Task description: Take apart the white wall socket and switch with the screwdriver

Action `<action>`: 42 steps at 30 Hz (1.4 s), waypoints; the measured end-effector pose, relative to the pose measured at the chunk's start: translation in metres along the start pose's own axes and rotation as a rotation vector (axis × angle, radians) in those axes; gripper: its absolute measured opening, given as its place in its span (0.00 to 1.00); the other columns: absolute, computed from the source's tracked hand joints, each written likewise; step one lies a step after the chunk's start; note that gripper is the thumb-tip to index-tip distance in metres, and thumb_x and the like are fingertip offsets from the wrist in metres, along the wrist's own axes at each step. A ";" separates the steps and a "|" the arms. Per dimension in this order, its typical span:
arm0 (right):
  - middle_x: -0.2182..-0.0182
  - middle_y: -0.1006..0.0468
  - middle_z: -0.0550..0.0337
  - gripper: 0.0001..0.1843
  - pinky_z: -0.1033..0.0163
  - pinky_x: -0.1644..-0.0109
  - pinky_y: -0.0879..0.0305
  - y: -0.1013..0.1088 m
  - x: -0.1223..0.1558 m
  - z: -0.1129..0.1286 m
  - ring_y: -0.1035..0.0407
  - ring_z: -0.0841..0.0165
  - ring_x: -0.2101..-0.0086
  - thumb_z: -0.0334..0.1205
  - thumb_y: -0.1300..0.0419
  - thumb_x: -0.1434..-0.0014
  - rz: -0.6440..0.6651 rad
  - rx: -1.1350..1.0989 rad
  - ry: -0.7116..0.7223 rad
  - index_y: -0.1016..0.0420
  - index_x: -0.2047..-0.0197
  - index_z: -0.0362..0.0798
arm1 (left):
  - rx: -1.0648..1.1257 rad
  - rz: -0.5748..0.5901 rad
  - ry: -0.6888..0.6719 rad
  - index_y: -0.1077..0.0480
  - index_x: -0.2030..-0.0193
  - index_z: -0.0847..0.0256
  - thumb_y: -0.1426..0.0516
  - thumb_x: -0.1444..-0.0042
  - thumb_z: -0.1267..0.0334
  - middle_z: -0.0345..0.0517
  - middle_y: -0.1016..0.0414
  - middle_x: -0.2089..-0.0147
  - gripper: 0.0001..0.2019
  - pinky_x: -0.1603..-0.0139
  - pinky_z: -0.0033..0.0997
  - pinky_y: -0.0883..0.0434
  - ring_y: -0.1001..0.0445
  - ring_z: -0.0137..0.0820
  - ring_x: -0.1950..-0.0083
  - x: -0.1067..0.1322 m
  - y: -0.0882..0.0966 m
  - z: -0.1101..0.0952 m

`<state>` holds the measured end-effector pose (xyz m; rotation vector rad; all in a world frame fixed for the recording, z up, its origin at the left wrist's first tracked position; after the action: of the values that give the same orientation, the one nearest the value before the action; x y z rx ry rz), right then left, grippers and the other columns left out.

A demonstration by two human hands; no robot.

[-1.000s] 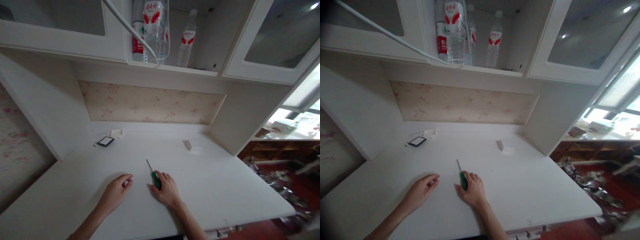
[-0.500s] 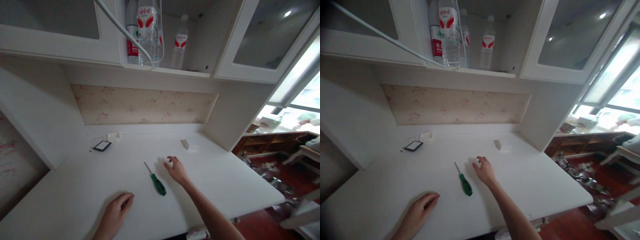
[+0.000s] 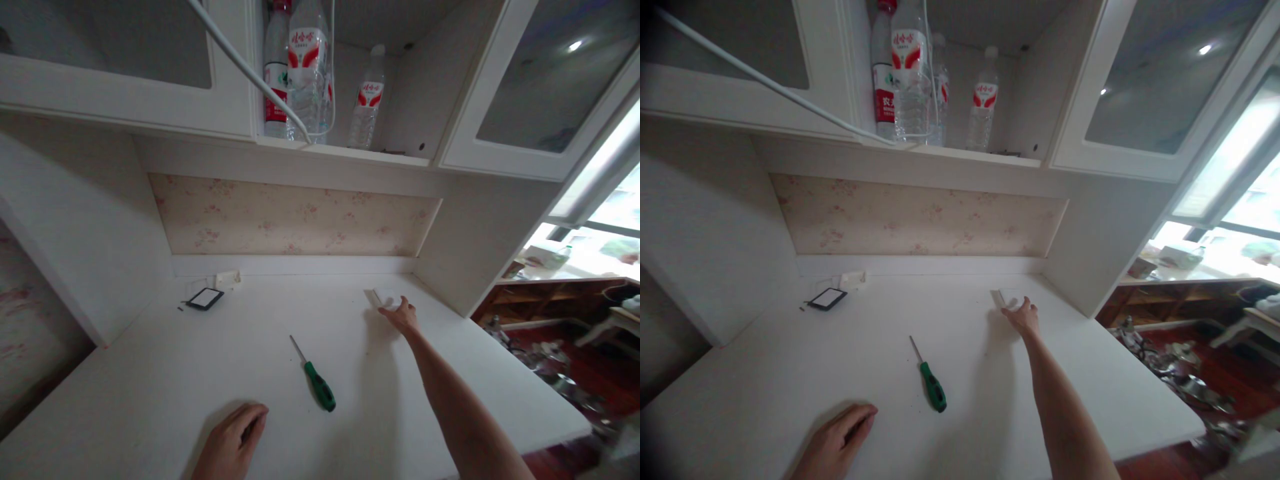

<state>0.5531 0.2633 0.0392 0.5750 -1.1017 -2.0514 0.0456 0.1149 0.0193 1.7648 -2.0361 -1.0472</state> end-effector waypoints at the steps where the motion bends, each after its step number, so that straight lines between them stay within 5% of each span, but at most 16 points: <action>1: 0.38 0.47 0.34 0.56 0.52 0.44 0.40 -0.003 -0.003 -0.001 0.39 0.48 0.43 0.61 0.39 0.55 0.001 -0.003 -0.003 0.57 0.32 0.42 | -0.001 -0.003 0.002 0.24 0.59 0.50 0.47 0.40 0.53 0.41 0.20 0.59 0.12 0.55 0.23 0.25 0.21 0.32 0.58 0.000 0.000 0.001; 15: 0.43 0.37 0.31 0.54 0.53 0.47 0.38 -0.010 -0.028 -0.005 0.36 0.49 0.45 0.59 0.40 0.54 -0.005 -0.010 -0.024 0.55 0.33 0.37 | 0.014 0.018 0.014 0.24 0.61 0.50 0.48 0.38 0.53 0.42 0.20 0.61 0.12 0.57 0.23 0.25 0.22 0.33 0.59 -0.006 -0.006 0.007; 25: 0.46 0.33 0.31 0.51 0.51 0.46 0.39 0.000 0.002 0.015 0.35 0.47 0.47 0.60 0.42 0.54 -0.084 -0.024 0.020 0.48 0.36 0.34 | 0.020 0.026 0.064 0.25 0.60 0.51 0.49 0.38 0.52 0.44 0.21 0.59 0.13 0.53 0.27 0.26 0.23 0.35 0.57 -0.005 -0.005 0.006; 30: 0.47 0.29 0.42 0.46 0.56 0.47 0.36 -0.010 0.048 0.052 0.32 0.54 0.50 0.60 0.40 0.54 -0.080 -0.109 0.128 0.43 0.38 0.42 | 0.038 0.037 0.067 0.27 0.52 0.54 0.49 0.38 0.53 0.48 0.24 0.56 0.15 0.58 0.30 0.26 0.24 0.33 0.63 -0.019 -0.003 -0.016; 36: 0.47 0.31 0.46 0.43 0.58 0.52 0.29 -0.033 0.155 0.131 0.29 0.60 0.53 0.54 0.37 0.54 0.062 -0.562 0.386 0.44 0.39 0.44 | -0.020 -0.067 0.013 0.42 0.36 0.56 0.39 0.49 0.51 0.52 0.41 0.35 0.35 0.37 0.45 0.38 0.39 0.45 0.36 -0.056 0.003 -0.035; 42: 0.45 0.35 0.48 0.39 0.55 0.47 0.29 -0.056 0.252 0.192 0.34 0.61 0.48 0.46 0.36 0.52 0.207 -0.698 0.576 0.45 0.39 0.48 | -0.057 -0.214 0.033 0.56 0.31 0.60 0.37 0.54 0.54 0.59 0.47 0.33 0.47 0.35 0.53 0.44 0.48 0.50 0.32 -0.083 0.016 -0.025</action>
<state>0.2434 0.1896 0.0831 0.5937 -0.0832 -1.7596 0.0681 0.1839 0.0692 1.9906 -1.8101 -1.1150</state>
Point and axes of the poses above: each hand's wrist, its own x-axis away from the middle knuckle, its own y-axis out of the back of the hand, z = x × y, the point moved 10 cm from there along -x, towards the middle knuckle
